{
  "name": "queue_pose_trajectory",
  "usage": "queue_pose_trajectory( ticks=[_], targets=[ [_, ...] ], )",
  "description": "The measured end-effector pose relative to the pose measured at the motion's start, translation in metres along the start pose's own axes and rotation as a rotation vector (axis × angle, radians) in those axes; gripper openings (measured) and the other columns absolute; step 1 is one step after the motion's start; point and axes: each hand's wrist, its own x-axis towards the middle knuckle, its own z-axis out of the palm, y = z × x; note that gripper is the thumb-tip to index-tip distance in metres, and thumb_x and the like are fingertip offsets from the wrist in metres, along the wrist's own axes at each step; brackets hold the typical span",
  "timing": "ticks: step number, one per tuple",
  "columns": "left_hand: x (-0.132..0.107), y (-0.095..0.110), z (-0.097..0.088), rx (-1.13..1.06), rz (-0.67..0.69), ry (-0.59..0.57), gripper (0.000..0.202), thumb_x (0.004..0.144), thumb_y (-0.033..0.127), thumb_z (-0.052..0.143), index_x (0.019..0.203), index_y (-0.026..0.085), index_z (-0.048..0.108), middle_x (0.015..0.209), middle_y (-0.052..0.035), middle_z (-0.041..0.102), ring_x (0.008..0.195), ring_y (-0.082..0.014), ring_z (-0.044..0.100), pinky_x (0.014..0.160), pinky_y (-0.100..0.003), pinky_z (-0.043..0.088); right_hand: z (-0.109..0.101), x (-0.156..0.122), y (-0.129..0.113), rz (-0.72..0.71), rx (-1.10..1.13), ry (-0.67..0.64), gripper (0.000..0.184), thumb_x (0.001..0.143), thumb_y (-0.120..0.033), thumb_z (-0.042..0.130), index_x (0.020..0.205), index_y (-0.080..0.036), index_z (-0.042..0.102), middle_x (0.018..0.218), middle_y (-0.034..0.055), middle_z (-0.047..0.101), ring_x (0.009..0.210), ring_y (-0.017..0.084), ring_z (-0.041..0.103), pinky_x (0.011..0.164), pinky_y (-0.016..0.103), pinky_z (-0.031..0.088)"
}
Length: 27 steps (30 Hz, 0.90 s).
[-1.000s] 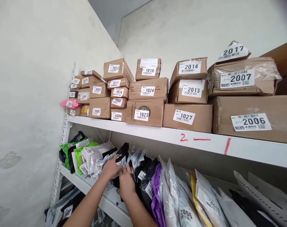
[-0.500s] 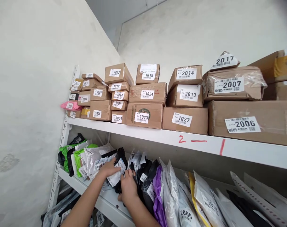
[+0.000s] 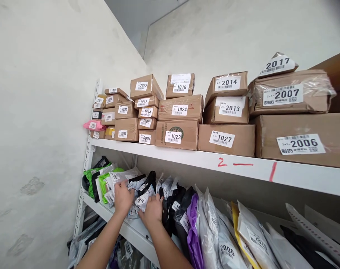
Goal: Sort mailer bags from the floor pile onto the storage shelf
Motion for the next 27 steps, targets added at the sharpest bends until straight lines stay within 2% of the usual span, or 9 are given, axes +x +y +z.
queue_pose_trajectory(
  ticks=[3,8,10,13,16,20,23,25,27],
  targets=[
    [-0.013,-0.003,0.009,0.049,-0.013,-0.008,0.056,0.075,0.021,0.057,0.124,-0.003,0.045,0.114,-0.0237,0.058,0.110,-0.0337,0.054,0.094,-0.040,0.043,-0.002,-0.003,0.002,-0.039,0.008,0.015,0.050,0.084,-0.040,0.049,0.113,-0.001,0.063,0.116,0.0261,0.064,0.117,0.037,0.048,0.104,0.050,0.029],
    [-0.017,-0.004,0.017,0.107,0.058,-0.046,0.067,0.073,0.015,0.057,0.135,0.001,0.038,0.127,-0.0230,0.054,0.122,-0.0404,0.041,0.098,-0.050,0.036,-0.007,-0.004,0.004,-0.104,-0.024,-0.029,0.050,0.087,-0.036,0.045,0.110,0.003,0.065,0.112,0.0269,0.066,0.114,0.036,0.050,0.107,0.049,0.027],
    [-0.009,-0.004,0.018,0.078,0.107,-0.102,0.051,0.074,0.014,0.054,0.124,0.006,0.052,0.117,-0.0206,0.061,0.120,-0.0399,0.044,0.100,-0.052,0.033,-0.008,-0.005,0.004,-0.096,-0.021,-0.037,0.051,0.088,-0.038,0.043,0.110,0.004,0.065,0.112,0.0275,0.065,0.115,0.036,0.050,0.108,0.048,0.026],
    [0.003,-0.004,0.022,-0.030,0.204,-0.202,0.025,0.071,0.008,0.052,0.091,0.016,0.066,0.102,-0.0148,0.067,0.113,-0.0339,0.053,0.099,-0.047,0.036,-0.008,-0.006,0.005,-0.071,0.000,-0.029,0.052,0.088,-0.039,0.041,0.111,0.002,0.064,0.115,0.0268,0.064,0.119,0.036,0.047,0.109,0.049,0.026],
    [0.009,-0.006,0.032,-0.210,0.238,-0.271,0.029,0.069,0.004,0.050,0.088,0.020,0.066,0.101,-0.0102,0.068,0.100,-0.0265,0.062,0.091,-0.037,0.044,-0.008,-0.008,0.006,-0.059,0.056,-0.008,0.051,0.087,-0.039,0.042,0.111,-0.001,0.065,0.115,0.0251,0.064,0.122,0.035,0.046,0.110,0.048,0.025],
    [0.009,-0.010,0.049,-0.521,0.134,-0.231,0.027,0.081,0.027,0.046,0.102,0.018,0.061,0.100,-0.0110,0.071,0.098,-0.0242,0.064,0.092,-0.035,0.046,-0.005,-0.009,0.007,-0.021,0.190,0.055,0.049,0.083,-0.042,0.048,0.105,-0.003,0.068,0.112,0.0240,0.065,0.122,0.037,0.044,0.111,0.050,0.024],
    [0.005,-0.011,0.062,-0.750,0.016,-0.189,0.049,0.083,0.051,0.038,0.103,0.013,0.060,0.100,-0.0138,0.071,0.095,-0.0241,0.067,0.090,-0.036,0.050,0.002,-0.007,0.005,-0.044,0.194,0.076,0.051,0.083,-0.042,0.050,0.107,0.000,0.067,0.108,0.0262,0.066,0.118,0.037,0.047,0.112,0.051,0.023],
    [0.002,-0.010,0.068,-0.856,-0.049,-0.167,0.061,0.083,0.059,0.031,0.104,0.010,0.060,0.098,-0.0148,0.072,0.087,-0.0240,0.069,0.085,-0.037,0.053,0.008,-0.005,0.004,-0.018,0.215,0.103,0.055,0.082,-0.043,0.051,0.111,0.002,0.063,0.113,0.0276,0.063,0.119,0.037,0.047,0.113,0.050,0.023],
    [-0.001,-0.010,0.072,-0.913,-0.050,-0.148,0.060,0.080,0.061,0.035,0.102,0.012,0.062,0.098,-0.0139,0.072,0.089,-0.0244,0.068,0.087,-0.039,0.052,0.011,-0.001,0.003,0.053,0.260,0.156,0.061,0.078,-0.042,0.058,0.119,0.002,0.057,0.122,0.0271,0.057,0.123,0.037,0.045,0.112,0.047,0.028]
  ],
)
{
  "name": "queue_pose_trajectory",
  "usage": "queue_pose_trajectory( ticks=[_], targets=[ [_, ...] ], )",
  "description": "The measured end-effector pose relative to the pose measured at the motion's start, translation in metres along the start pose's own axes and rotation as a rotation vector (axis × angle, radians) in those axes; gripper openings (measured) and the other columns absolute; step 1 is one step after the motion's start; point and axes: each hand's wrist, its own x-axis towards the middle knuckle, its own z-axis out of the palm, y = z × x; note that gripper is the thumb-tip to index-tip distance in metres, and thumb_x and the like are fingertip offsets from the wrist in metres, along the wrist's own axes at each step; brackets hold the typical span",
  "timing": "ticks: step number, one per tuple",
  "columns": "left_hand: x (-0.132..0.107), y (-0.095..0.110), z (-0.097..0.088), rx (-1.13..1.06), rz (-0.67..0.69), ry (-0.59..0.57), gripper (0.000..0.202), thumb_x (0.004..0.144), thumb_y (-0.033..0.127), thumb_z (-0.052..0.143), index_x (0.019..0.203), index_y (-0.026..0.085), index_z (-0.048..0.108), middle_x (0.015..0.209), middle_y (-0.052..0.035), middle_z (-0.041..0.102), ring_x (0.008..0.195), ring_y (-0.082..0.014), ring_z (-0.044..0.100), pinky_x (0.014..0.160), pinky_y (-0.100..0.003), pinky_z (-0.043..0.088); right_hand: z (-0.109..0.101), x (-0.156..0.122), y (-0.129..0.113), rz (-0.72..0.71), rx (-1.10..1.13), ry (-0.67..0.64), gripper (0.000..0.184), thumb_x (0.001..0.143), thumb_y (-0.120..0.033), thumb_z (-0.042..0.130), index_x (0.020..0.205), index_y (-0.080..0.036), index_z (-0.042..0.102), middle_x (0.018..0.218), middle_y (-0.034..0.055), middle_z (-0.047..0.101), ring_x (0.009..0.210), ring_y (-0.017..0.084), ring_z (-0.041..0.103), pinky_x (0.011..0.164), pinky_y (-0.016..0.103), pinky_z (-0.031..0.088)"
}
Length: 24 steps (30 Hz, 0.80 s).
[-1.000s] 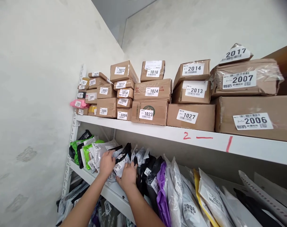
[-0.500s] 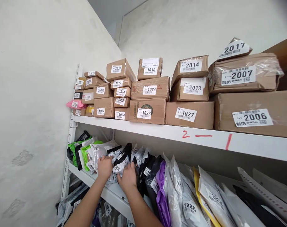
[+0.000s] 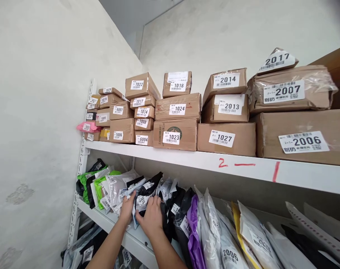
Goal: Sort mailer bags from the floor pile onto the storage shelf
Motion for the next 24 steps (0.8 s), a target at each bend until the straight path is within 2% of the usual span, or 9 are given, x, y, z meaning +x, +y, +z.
queue_pose_trajectory(
  ticks=[3,5,6,8,11,14,16,20,24],
  targets=[
    [-0.004,0.000,0.001,-0.009,0.104,-0.058,0.044,0.073,0.052,0.052,0.096,0.017,0.065,0.101,-0.0091,0.072,0.102,-0.0243,0.063,0.099,-0.037,0.045,-0.003,0.010,-0.001,0.022,-0.003,0.037,0.081,0.066,-0.036,0.072,0.136,-0.007,0.042,0.141,0.0243,0.042,0.123,0.035,0.047,0.105,0.045,0.037],
    [-0.005,0.000,0.000,0.014,0.177,-0.104,0.035,0.071,0.043,0.055,0.095,0.020,0.065,0.102,-0.0065,0.072,0.105,-0.0230,0.061,0.102,-0.036,0.042,-0.011,0.018,-0.002,-0.022,-0.038,-0.048,0.101,0.056,-0.029,0.078,0.144,-0.015,0.031,0.149,0.0224,0.032,0.117,0.035,0.053,0.098,0.047,0.043],
    [-0.006,0.000,-0.001,0.029,0.201,-0.114,0.032,0.071,0.040,0.054,0.094,0.021,0.064,0.101,-0.0056,0.071,0.103,-0.0225,0.061,0.101,-0.036,0.043,-0.014,0.021,-0.002,-0.040,-0.048,-0.099,0.106,0.052,-0.027,0.080,0.145,-0.018,0.029,0.150,0.0214,0.032,0.113,0.035,0.056,0.095,0.047,0.045],
    [-0.006,-0.001,-0.002,0.059,0.216,-0.089,0.024,0.073,0.039,0.051,0.086,0.021,0.061,0.090,-0.0042,0.070,0.092,-0.0221,0.062,0.092,-0.037,0.047,-0.021,0.027,-0.002,-0.071,-0.053,-0.175,0.102,0.050,-0.025,0.081,0.140,-0.018,0.035,0.143,0.0190,0.042,0.108,0.033,0.059,0.094,0.049,0.045],
    [-0.005,-0.005,-0.002,0.101,0.173,0.048,0.022,0.078,0.044,0.046,0.072,0.023,0.048,0.068,-0.0003,0.059,0.072,-0.0209,0.058,0.074,-0.036,0.048,-0.027,0.032,-0.001,-0.095,-0.050,-0.184,0.077,0.054,-0.026,0.080,0.124,-0.016,0.051,0.126,0.0135,0.055,0.104,0.030,0.061,0.094,0.049,0.045],
    [-0.005,-0.008,-0.001,0.132,0.132,0.197,0.026,0.082,0.047,0.040,0.069,0.025,0.037,0.060,0.0031,0.047,0.063,-0.0187,0.051,0.066,-0.034,0.044,-0.029,0.036,0.000,-0.090,-0.051,-0.195,0.062,0.056,-0.029,0.078,0.114,-0.017,0.057,0.120,0.0115,0.056,0.101,0.029,0.062,0.089,0.045,0.049],
    [-0.006,-0.009,-0.001,0.144,0.132,0.239,0.026,0.084,0.047,0.038,0.069,0.025,0.035,0.059,0.0038,0.045,0.061,-0.0177,0.049,0.065,-0.032,0.043,-0.028,0.041,-0.001,-0.067,-0.049,-0.207,0.061,0.058,-0.033,0.077,0.113,-0.018,0.057,0.122,0.0126,0.055,0.101,0.028,0.063,0.086,0.041,0.051],
    [-0.008,-0.007,-0.003,0.156,0.197,0.185,0.024,0.081,0.045,0.041,0.070,0.024,0.042,0.066,0.0010,0.054,0.069,-0.0186,0.055,0.069,-0.031,0.045,-0.023,0.054,-0.004,-0.016,-0.066,-0.251,0.073,0.055,-0.035,0.080,0.122,-0.022,0.054,0.132,0.0170,0.048,0.105,0.030,0.063,0.085,0.039,0.053],
    [-0.009,-0.006,-0.005,0.176,0.247,0.081,0.019,0.076,0.041,0.048,0.070,0.023,0.050,0.071,-0.0002,0.062,0.071,-0.0184,0.058,0.070,-0.029,0.047,-0.021,0.064,-0.008,0.017,-0.115,-0.283,0.066,0.056,-0.026,0.081,0.118,-0.017,0.058,0.130,0.0189,0.051,0.100,0.030,0.065,0.083,0.041,0.054]
  ],
)
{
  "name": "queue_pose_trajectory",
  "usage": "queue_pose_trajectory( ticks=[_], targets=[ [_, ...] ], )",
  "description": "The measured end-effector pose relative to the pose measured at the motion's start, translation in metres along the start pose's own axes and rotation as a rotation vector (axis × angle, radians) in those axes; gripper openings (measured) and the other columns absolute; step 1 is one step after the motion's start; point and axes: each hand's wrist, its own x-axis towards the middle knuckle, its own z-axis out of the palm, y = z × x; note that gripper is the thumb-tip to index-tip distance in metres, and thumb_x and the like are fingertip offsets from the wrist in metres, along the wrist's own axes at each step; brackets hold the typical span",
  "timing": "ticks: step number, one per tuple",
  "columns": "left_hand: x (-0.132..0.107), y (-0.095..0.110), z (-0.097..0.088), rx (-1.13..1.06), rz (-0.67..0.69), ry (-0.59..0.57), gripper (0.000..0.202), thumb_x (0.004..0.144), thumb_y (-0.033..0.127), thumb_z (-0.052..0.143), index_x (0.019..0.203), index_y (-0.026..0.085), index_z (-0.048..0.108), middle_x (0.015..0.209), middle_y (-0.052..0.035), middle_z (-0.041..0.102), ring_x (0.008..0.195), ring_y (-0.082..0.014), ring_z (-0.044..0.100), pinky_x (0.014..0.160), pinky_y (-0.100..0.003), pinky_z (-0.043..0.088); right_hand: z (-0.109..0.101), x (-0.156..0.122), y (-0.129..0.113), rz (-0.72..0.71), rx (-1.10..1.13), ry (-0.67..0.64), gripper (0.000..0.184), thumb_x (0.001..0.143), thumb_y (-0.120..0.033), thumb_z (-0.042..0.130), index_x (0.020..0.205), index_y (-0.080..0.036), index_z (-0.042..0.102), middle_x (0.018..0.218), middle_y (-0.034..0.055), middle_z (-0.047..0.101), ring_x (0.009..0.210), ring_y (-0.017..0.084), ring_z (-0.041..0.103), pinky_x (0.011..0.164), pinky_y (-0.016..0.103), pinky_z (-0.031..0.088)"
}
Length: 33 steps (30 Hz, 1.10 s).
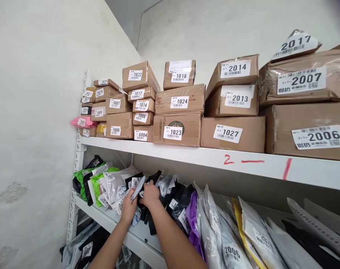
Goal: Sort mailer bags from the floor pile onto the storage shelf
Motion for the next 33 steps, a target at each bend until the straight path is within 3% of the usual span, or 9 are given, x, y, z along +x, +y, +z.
queue_pose_trajectory(
  ticks=[7,11,14,16,18,21,23,28,33],
  targets=[
    [0.004,-0.005,0.006,0.079,-0.083,0.219,0.024,0.081,0.044,0.037,0.067,0.026,0.037,0.056,0.0039,0.046,0.057,-0.0176,0.049,0.058,-0.030,0.040,-0.016,0.004,-0.007,-0.019,-0.051,-0.096,0.046,0.058,-0.017,0.076,0.103,-0.010,0.067,0.111,0.0207,0.065,0.103,0.031,0.065,0.084,0.039,0.055],
    [0.009,0.000,0.003,0.103,-0.053,0.164,0.023,0.077,0.046,0.047,0.070,0.025,0.043,0.056,0.0039,0.051,0.056,-0.0190,0.054,0.056,-0.031,0.044,-0.018,0.000,-0.005,-0.113,-0.085,-0.143,0.070,0.047,-0.027,0.084,0.112,-0.013,0.063,0.121,0.0212,0.060,0.111,0.033,0.060,0.091,0.045,0.051],
    [0.009,0.014,-0.006,0.162,-0.024,0.244,0.029,0.076,0.042,0.053,0.095,0.021,0.050,0.096,-0.0084,0.066,0.090,-0.0274,0.062,0.077,-0.041,0.050,-0.013,-0.005,0.000,-0.129,-0.068,-0.164,0.105,0.040,-0.026,0.087,0.133,-0.012,0.043,0.126,0.0229,0.057,0.117,0.035,0.055,0.099,0.051,0.043],
    [0.008,0.028,-0.011,0.280,0.092,0.358,0.033,0.079,0.038,0.053,0.104,0.017,0.051,0.119,-0.0167,0.060,0.115,-0.0306,0.053,0.097,-0.048,0.042,-0.009,-0.008,0.002,-0.110,0.015,-0.169,0.118,0.042,-0.024,0.086,0.143,-0.011,0.026,0.128,0.0228,0.055,0.117,0.036,0.055,0.103,0.054,0.039],
    [0.007,0.043,-0.012,0.375,0.304,0.248,0.026,0.084,0.032,0.047,0.102,0.016,0.057,0.116,-0.0162,0.062,0.116,-0.0272,0.052,0.104,-0.046,0.038,-0.006,-0.015,0.001,-0.071,0.113,-0.089,0.106,0.058,-0.024,0.079,0.146,-0.012,0.021,0.132,0.0218,0.053,0.118,0.035,0.056,0.104,0.054,0.037],
    [0.007,0.058,-0.008,0.416,0.452,-0.209,0.032,0.089,0.024,0.036,0.104,0.021,0.064,0.119,-0.0105,0.064,0.115,-0.0219,0.054,0.104,-0.039,0.041,-0.003,-0.034,-0.002,-0.003,0.165,0.104,0.067,0.082,-0.019,0.054,0.143,-0.008,0.031,0.140,0.0242,0.044,0.126,0.032,0.049,0.106,0.049,0.038],
    [0.009,0.063,-0.007,0.499,0.336,-0.371,0.035,0.090,0.028,0.036,0.107,0.025,0.067,0.128,-0.0086,0.061,0.118,-0.0242,0.053,0.105,-0.042,0.040,0.001,-0.054,-0.001,-0.010,0.163,0.137,0.069,0.078,-0.018,0.060,0.141,-0.003,0.035,0.144,0.0254,0.039,0.133,0.033,0.040,0.112,0.045,0.032],
    [0.011,0.069,-0.013,0.595,0.088,-0.580,0.047,0.082,0.050,0.050,0.124,0.028,0.057,0.128,-0.0078,0.063,0.113,-0.0279,0.060,0.099,-0.041,0.042,0.016,-0.105,0.012,-0.042,0.255,0.066,0.099,0.059,-0.024,0.078,0.144,-0.006,0.029,0.152,0.0195,0.031,0.143,0.034,0.022,0.120,0.045,0.021],
    [0.016,0.078,-0.010,0.729,0.029,-0.629,0.062,0.068,0.035,0.061,0.126,0.018,0.052,0.116,-0.0174,0.068,0.104,-0.0361,0.064,0.091,-0.045,0.044,0.028,-0.121,0.010,0.068,0.263,0.056,0.097,0.060,-0.020,0.077,0.145,-0.015,0.032,0.158,0.0167,0.016,0.145,0.035,0.016,0.119,0.048,0.022]
  ],
)
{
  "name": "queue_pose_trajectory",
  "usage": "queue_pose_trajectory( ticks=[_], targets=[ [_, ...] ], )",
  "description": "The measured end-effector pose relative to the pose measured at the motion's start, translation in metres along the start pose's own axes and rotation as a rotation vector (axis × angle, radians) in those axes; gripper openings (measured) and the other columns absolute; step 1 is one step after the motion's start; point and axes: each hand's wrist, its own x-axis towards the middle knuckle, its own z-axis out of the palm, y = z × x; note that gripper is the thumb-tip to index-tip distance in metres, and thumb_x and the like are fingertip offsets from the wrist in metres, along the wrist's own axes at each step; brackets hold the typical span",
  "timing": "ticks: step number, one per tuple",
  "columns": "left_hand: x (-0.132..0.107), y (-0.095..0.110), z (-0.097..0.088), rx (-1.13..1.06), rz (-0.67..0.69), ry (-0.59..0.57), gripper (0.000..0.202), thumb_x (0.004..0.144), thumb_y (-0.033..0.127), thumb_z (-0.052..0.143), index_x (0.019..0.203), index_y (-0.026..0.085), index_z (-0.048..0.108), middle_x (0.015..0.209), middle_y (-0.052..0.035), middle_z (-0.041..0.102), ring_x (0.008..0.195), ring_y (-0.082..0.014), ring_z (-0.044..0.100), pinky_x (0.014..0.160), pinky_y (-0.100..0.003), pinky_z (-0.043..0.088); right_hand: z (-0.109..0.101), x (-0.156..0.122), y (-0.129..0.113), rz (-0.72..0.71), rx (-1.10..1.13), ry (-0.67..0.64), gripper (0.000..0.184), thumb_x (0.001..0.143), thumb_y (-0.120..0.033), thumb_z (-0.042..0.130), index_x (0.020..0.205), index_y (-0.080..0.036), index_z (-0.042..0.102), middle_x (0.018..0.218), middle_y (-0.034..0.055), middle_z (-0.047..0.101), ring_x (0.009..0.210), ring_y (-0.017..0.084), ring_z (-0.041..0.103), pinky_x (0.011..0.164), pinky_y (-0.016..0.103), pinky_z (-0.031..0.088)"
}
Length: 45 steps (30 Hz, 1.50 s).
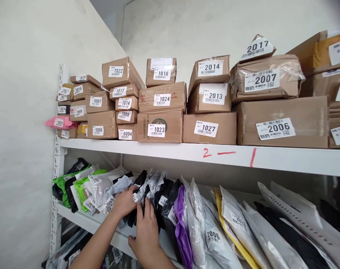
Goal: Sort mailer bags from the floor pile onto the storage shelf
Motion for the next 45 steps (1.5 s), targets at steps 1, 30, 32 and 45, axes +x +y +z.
queue_pose_trajectory(
  ticks=[1,30,32,45],
  targets=[
    [0.003,-0.001,-0.001,-0.007,-0.023,-0.013,0.062,0.067,0.034,0.060,0.126,0.015,0.051,0.112,-0.0178,0.069,0.102,-0.0355,0.065,0.088,-0.043,0.046,0.002,0.000,-0.002,0.024,0.005,0.007,0.098,0.061,-0.021,0.077,0.146,-0.015,0.029,0.158,0.0182,0.014,0.145,0.036,0.014,0.118,0.050,0.022],
    [0.025,0.029,0.008,0.020,0.090,0.063,0.045,0.082,0.021,0.039,0.121,0.022,0.061,0.106,-0.0143,0.074,0.104,-0.0296,0.065,0.096,-0.045,0.040,-0.013,0.017,0.022,-0.121,-0.161,0.130,0.072,0.076,-0.016,0.063,0.141,0.000,0.035,0.149,0.0223,0.035,0.142,0.035,0.025,0.118,0.051,0.025],
    [0.025,0.021,0.007,-0.064,0.130,0.056,0.044,0.081,0.022,0.039,0.119,0.022,0.063,0.112,-0.0101,0.072,0.107,-0.0260,0.064,0.099,-0.040,0.040,-0.015,0.015,0.021,-0.104,-0.160,0.118,0.076,0.076,-0.018,0.066,0.141,0.001,0.033,0.149,0.0236,0.035,0.141,0.035,0.026,0.118,0.049,0.027],
    [0.027,0.013,0.013,-0.098,0.183,0.076,0.053,0.089,0.036,0.030,0.132,0.015,0.052,0.118,-0.0164,0.068,0.110,-0.0300,0.062,0.098,-0.043,0.041,-0.011,0.019,0.016,-0.108,-0.102,0.140,0.074,0.072,-0.017,0.073,0.138,-0.013,0.041,0.142,0.0170,0.045,0.130,0.031,0.042,0.109,0.046,0.040]
  ],
)
